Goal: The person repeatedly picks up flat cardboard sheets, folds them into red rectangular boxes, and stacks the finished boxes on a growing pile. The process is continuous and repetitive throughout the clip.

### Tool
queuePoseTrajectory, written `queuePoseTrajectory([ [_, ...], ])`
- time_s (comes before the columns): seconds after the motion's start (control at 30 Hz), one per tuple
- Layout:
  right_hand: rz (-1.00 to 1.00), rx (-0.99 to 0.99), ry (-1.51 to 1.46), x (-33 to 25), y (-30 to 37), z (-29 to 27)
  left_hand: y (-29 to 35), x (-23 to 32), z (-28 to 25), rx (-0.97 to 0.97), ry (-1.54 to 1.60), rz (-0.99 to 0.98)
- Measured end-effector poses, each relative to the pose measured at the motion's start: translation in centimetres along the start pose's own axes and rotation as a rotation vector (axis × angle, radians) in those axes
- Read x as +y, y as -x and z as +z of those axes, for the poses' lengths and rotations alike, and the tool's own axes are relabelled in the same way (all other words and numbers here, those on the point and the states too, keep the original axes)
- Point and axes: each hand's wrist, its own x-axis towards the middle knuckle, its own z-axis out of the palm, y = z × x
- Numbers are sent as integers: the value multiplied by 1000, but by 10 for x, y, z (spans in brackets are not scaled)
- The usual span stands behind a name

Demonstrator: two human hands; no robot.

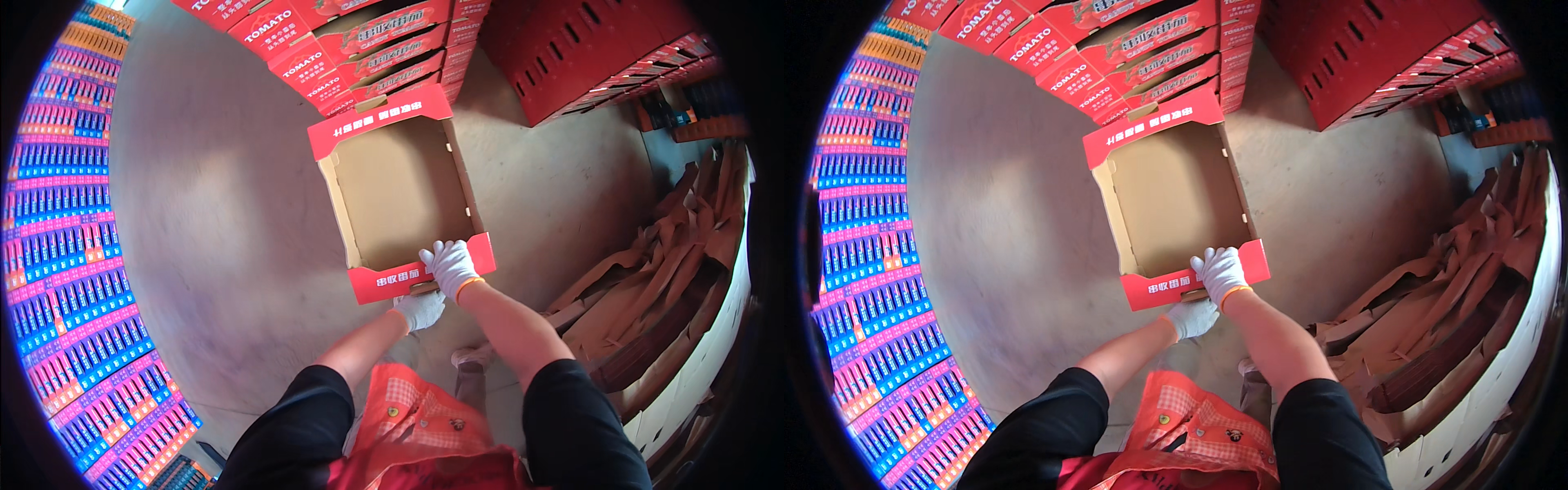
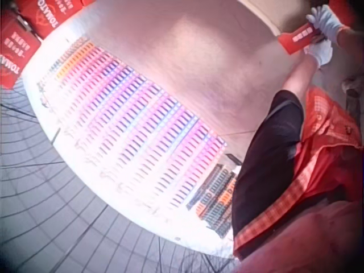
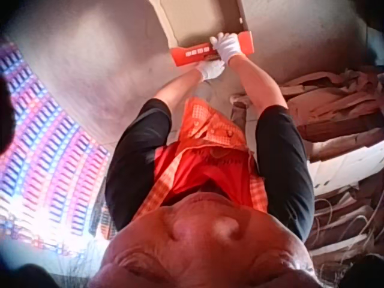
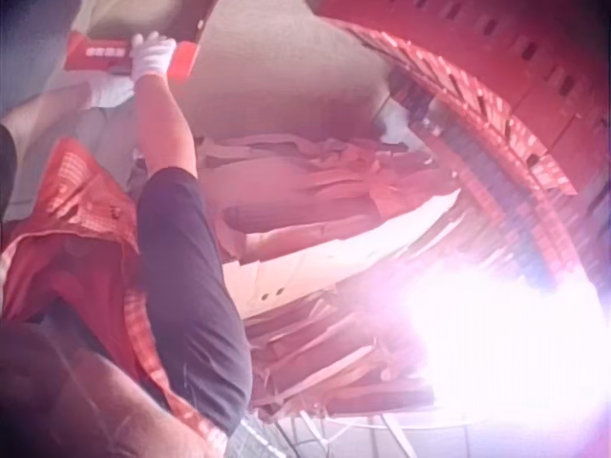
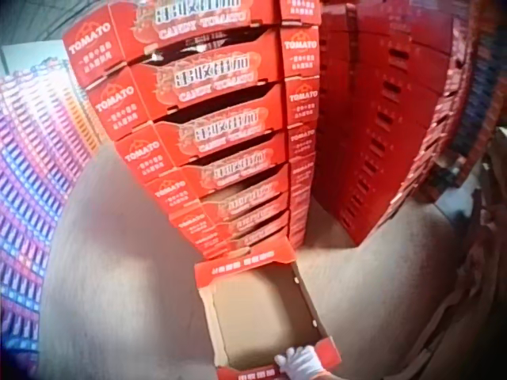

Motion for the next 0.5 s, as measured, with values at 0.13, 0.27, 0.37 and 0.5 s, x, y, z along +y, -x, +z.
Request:
queuePoseTrajectory([
  [0.13, 51, 213, -86, -1, 6, 9, 22, 35, -31, 153, 556, -55],
  [0.27, -2, 267, -555, -21, 67, -47, 50, 86, -50, 401, 632, 0],
  [0.37, -191, 446, -813, -43, 143, -123, 51, 100, -71, 573, 1088, -237],
  [0.5, -399, 829, -1304, -25, 272, -160, 20, 76, -142, 654, 896, -229],
])
